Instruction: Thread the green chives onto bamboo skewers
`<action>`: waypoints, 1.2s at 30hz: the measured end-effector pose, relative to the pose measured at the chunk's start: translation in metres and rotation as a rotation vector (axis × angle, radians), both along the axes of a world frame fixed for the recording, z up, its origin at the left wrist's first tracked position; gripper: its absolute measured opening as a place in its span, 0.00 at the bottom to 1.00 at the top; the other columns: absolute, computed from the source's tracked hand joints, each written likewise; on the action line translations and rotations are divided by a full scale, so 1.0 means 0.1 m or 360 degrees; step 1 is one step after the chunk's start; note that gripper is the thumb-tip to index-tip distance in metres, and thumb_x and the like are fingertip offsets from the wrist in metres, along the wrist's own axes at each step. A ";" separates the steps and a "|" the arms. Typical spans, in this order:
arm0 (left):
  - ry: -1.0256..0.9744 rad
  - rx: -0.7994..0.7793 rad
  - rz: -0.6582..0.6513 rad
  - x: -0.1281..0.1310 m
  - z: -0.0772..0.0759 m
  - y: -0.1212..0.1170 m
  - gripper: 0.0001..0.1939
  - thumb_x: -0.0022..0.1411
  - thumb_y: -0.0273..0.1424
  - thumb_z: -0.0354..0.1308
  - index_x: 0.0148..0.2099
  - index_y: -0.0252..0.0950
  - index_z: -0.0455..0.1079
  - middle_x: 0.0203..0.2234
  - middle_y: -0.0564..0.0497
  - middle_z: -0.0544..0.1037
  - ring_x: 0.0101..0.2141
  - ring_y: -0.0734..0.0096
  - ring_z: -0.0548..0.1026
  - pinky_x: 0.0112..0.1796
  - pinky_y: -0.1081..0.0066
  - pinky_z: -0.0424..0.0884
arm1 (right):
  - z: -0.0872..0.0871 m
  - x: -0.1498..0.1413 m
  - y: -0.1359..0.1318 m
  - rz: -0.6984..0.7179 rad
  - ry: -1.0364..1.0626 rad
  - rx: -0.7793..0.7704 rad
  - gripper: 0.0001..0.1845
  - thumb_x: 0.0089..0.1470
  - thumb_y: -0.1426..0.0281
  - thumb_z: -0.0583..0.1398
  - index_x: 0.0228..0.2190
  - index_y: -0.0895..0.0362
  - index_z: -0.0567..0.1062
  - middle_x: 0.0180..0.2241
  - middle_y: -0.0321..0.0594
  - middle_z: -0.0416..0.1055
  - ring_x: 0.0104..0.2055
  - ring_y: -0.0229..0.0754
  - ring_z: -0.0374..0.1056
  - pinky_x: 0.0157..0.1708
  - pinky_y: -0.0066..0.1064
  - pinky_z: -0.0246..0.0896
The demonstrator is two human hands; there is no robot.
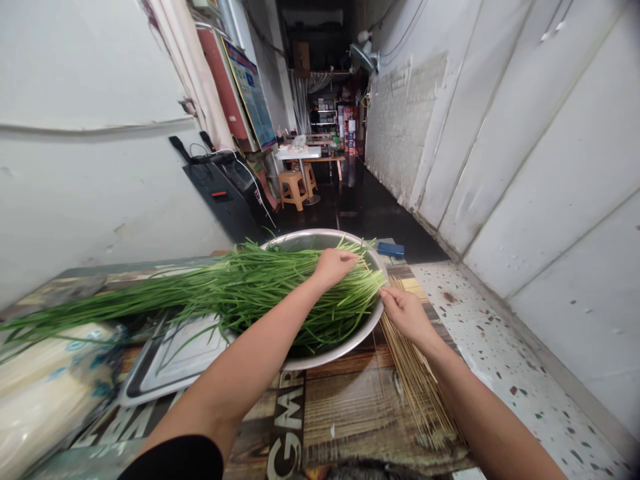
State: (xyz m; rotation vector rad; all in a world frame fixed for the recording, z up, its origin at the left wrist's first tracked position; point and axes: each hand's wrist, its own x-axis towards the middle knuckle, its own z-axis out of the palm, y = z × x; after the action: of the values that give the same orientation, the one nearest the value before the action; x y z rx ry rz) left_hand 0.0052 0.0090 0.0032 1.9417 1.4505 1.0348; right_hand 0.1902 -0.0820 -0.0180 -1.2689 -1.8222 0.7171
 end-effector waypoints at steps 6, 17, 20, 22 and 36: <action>0.0001 -0.0004 -0.0005 0.00 0.01 -0.01 0.12 0.52 0.32 0.57 0.36 0.33 0.78 0.33 0.48 0.80 0.35 0.66 0.77 0.41 0.70 0.71 | -0.01 0.00 0.01 0.0018 0.0013 -0.0016 0.17 0.57 0.64 0.49 0.26 0.58 0.72 0.24 0.37 0.70 0.28 0.41 0.65 0.31 0.27 0.57; 0.0004 -0.0021 0.0019 0.00 0.01 -0.02 0.12 0.52 0.32 0.58 0.37 0.33 0.78 0.34 0.48 0.80 0.36 0.67 0.77 0.42 0.71 0.71 | -0.03 0.01 0.02 0.0011 0.0048 -0.0018 0.18 0.56 0.64 0.49 0.27 0.58 0.74 0.25 0.38 0.71 0.29 0.42 0.66 0.32 0.28 0.58; 0.0011 0.0004 0.0001 -0.01 0.00 -0.01 0.12 0.52 0.32 0.58 0.37 0.34 0.78 0.34 0.48 0.80 0.36 0.67 0.77 0.42 0.71 0.70 | -0.03 0.01 0.02 0.0012 0.0045 -0.0012 0.17 0.56 0.64 0.49 0.25 0.58 0.73 0.23 0.38 0.70 0.29 0.42 0.66 0.32 0.28 0.58; 0.0019 0.0025 -0.0017 -0.01 0.01 -0.02 0.12 0.52 0.32 0.58 0.37 0.33 0.78 0.34 0.48 0.80 0.37 0.66 0.77 0.42 0.71 0.70 | -0.03 0.00 0.02 0.0015 0.0041 -0.0015 0.17 0.56 0.64 0.49 0.24 0.58 0.72 0.23 0.37 0.69 0.29 0.42 0.66 0.32 0.28 0.58; 0.0116 0.0137 -0.0040 -0.01 0.06 -0.07 0.11 0.54 0.31 0.57 0.37 0.35 0.78 0.35 0.49 0.80 0.38 0.68 0.77 0.42 0.71 0.70 | -0.04 0.01 0.02 0.0036 0.0002 0.0007 0.17 0.57 0.65 0.49 0.25 0.58 0.72 0.24 0.38 0.70 0.27 0.40 0.64 0.31 0.27 0.57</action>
State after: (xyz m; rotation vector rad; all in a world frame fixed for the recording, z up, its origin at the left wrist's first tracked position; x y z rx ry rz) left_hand 0.0042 0.0024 0.0090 2.0733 1.4383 1.0408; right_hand 0.1911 -0.0799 -0.0220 -1.2466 -1.8384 0.7260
